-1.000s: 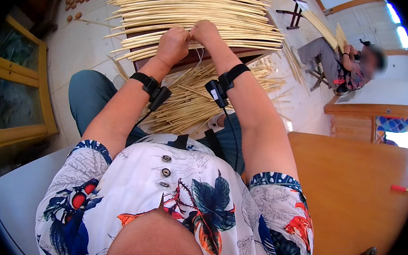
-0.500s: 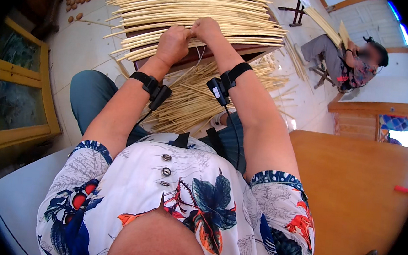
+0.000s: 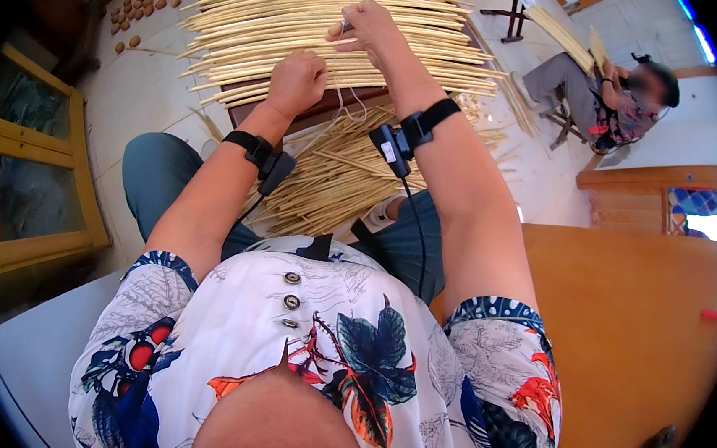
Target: The person weaves thin wooden slats together using a thin cord, threading the cord through the slats and securing them by hand, occasionally using scissors to cut the cord.
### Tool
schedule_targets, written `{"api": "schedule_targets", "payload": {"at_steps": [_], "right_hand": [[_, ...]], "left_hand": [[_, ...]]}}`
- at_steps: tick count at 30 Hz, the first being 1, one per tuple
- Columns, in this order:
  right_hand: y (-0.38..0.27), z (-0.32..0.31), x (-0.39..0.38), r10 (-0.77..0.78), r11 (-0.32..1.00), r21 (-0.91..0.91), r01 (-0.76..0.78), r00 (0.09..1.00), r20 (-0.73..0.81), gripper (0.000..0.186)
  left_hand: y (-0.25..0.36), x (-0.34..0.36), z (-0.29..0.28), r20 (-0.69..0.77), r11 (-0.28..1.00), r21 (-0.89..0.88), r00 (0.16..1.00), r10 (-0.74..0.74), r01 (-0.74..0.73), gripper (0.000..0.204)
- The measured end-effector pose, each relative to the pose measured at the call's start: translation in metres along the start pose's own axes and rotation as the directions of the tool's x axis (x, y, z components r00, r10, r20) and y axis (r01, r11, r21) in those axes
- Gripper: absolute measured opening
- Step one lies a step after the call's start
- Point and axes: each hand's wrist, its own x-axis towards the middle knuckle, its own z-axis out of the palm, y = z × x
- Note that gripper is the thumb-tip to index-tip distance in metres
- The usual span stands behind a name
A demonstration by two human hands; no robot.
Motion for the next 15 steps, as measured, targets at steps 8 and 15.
{"api": "schedule_targets", "payload": {"at_steps": [8, 15], "right_hand": [[-0.094, -0.080, -0.080, -0.574, 0.796, -0.393, 0.460, 0.780, -0.250, 0.014], [-0.218, -0.217, -0.195, -0.834, 0.470, -0.701, 0.536, 0.010, -0.552, 0.010]], "left_hand": [[-0.001, -0.001, -0.001, -0.003, 0.998, 0.056, 1.000, 0.024, -0.024, 0.007], [0.002, -0.001, 0.000, 0.026, 0.994, 0.112, 1.000, -0.014, 0.011, 0.009]]}}
